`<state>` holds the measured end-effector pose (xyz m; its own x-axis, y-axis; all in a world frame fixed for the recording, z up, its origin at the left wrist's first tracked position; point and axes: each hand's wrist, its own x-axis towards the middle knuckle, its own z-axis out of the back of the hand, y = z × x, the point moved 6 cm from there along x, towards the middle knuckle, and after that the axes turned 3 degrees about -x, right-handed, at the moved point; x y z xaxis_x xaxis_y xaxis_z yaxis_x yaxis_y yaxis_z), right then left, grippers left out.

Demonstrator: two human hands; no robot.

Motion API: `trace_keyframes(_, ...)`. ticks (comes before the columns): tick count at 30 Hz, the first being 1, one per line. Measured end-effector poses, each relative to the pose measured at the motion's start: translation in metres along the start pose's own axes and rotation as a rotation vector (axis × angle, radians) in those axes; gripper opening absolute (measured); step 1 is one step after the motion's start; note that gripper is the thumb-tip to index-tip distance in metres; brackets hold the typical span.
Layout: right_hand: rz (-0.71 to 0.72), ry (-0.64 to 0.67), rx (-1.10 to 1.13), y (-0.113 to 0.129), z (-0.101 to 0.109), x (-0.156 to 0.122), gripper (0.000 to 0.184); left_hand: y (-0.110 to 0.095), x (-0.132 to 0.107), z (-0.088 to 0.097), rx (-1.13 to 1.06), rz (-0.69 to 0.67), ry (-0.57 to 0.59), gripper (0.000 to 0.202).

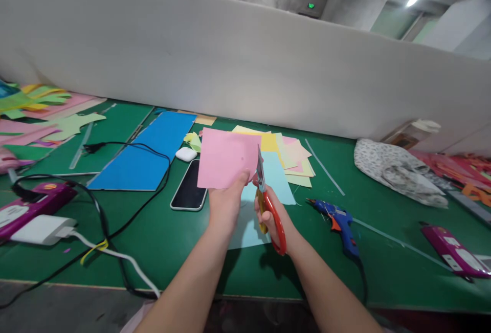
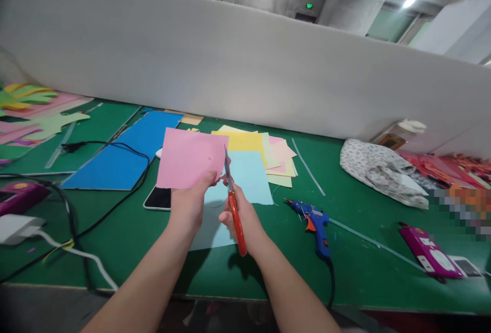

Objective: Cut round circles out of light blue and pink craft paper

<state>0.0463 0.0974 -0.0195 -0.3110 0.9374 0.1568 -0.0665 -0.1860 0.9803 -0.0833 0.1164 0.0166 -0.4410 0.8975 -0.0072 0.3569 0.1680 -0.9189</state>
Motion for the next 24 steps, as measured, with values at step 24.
trace_keyframes(24,0.017,-0.059,0.133,0.015,0.007,0.001,0.088,-0.015,0.010,0.004,0.254,-0.046,0.147,0.028)
